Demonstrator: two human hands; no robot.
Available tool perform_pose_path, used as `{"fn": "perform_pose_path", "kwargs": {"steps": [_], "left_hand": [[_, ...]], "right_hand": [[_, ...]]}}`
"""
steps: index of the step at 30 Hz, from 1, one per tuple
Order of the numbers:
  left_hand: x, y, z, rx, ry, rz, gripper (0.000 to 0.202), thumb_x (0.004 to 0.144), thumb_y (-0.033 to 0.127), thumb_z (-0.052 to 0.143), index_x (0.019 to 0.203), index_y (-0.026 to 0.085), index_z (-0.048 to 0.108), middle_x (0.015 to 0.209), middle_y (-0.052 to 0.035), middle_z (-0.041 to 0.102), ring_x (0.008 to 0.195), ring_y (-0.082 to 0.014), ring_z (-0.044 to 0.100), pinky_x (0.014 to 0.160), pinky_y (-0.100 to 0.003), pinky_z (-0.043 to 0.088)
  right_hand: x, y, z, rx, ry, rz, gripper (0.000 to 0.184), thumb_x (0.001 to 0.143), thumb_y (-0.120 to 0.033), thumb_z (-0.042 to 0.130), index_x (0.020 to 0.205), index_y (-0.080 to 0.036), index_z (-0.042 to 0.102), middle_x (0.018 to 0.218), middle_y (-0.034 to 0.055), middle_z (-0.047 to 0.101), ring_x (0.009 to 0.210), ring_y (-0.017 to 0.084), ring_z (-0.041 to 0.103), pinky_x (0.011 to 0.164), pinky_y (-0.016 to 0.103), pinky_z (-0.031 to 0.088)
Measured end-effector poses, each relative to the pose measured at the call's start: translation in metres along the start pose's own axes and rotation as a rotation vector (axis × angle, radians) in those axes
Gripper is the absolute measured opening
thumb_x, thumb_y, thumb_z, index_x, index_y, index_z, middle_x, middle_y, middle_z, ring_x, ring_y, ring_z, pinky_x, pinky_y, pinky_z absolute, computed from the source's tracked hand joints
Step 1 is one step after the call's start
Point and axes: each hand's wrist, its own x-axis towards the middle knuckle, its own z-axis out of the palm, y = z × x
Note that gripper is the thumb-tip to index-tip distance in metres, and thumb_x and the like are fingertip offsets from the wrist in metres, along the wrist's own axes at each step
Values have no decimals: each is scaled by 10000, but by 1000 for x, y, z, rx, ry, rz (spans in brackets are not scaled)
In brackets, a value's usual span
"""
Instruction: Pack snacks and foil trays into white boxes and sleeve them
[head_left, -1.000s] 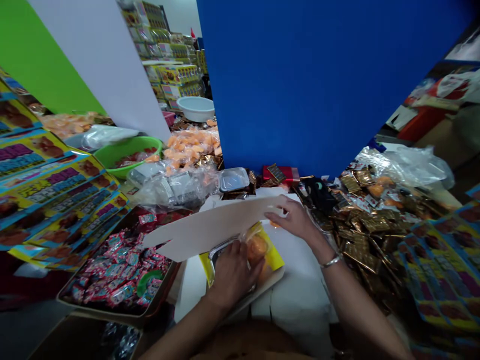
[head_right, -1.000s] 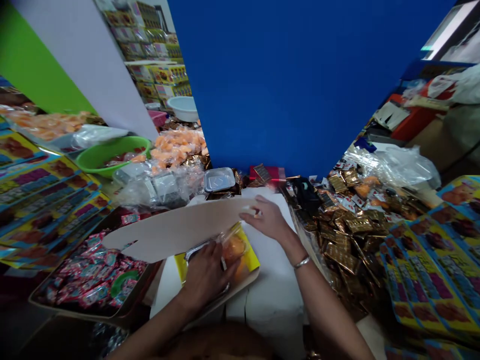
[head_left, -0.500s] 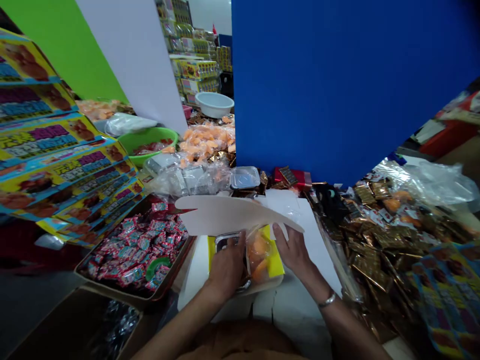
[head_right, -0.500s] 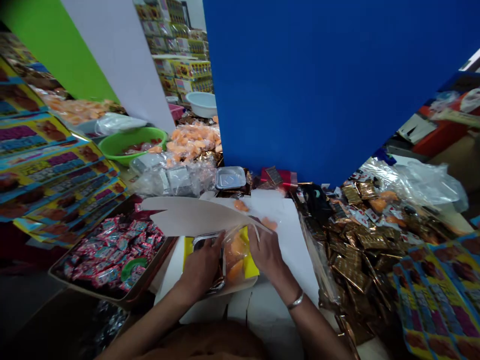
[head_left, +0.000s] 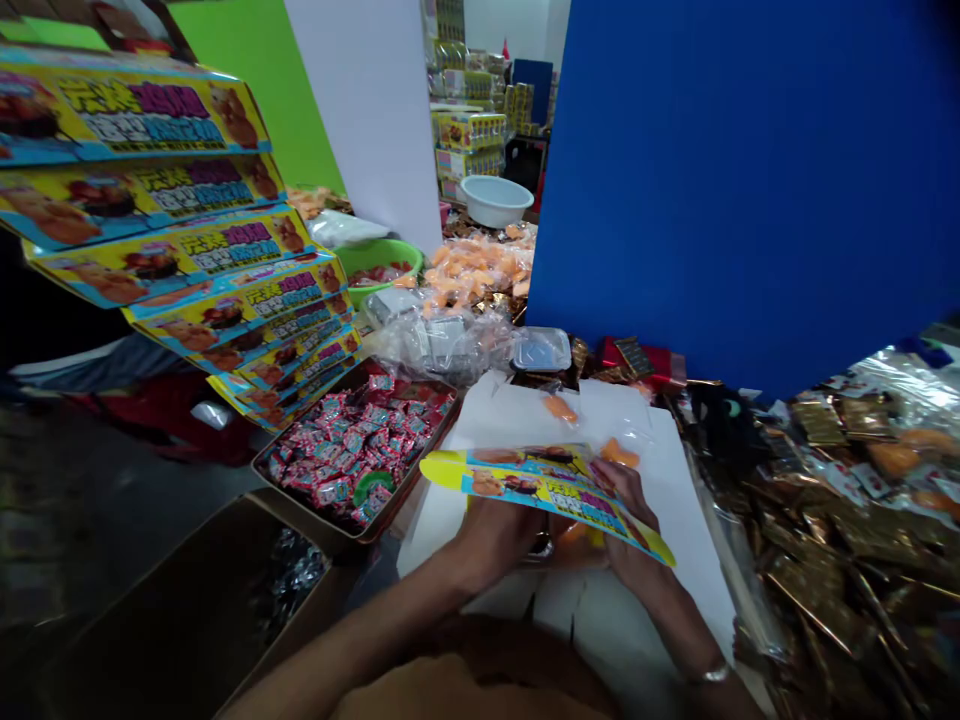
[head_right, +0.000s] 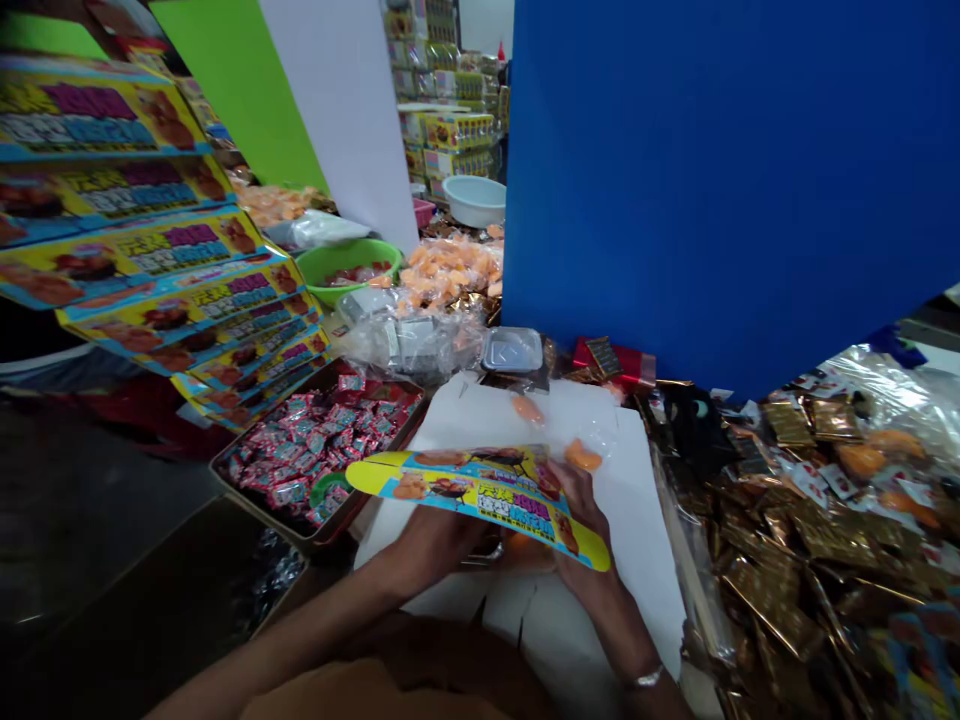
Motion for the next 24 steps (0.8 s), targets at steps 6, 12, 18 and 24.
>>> {"fn": "perform_pose_path", "kwargs": {"steps": [6, 12, 18, 24], "left_hand": [[-22, -36, -56, 106, 514, -264, 339, 765, 265, 650, 1076, 177, 548, 1128, -106, 582, 1079, -253, 556, 918, -409, 476], [18, -28, -55, -42, 181, -349, 125, 862, 245, 493, 863, 179, 599, 779, -16, 631, 723, -159, 602, 651, -268, 489], [-3, -33, -37, 58, 4, -319, 392, 797, 264, 583, 1178, 175, 576, 1185, -115, 610, 1097, -258, 566, 967, -401, 450], [-13, -60, -59, 101, -345, -117, 611, 809, 367, 616, 1372, 198, 448, 1421, -131, 497, 1291, -284, 452, 1091, -470, 325]], "right_hand": [[-2, 4, 8, 11, 47, -28, 430, 954, -296, 435, 1377, -220, 422, 1273, 144, 514, 1207, 285, 521, 946, 494, 524], [0, -7, 10, 11, 118, 8, 375, 966, -231, 381, 1323, -232, 496, 1245, 119, 556, 1251, 275, 483, 999, 494, 484], [-1, 0, 7, 104, 89, 34, 400, 949, -289, 438, 1344, -236, 474, 1312, 124, 513, 1233, 272, 508, 993, 479, 490], [4, 8, -10, 169, -110, -42, 535, 839, -326, 630, 1343, -274, 456, 1385, 98, 486, 1280, 285, 493, 1038, 416, 484]]}}
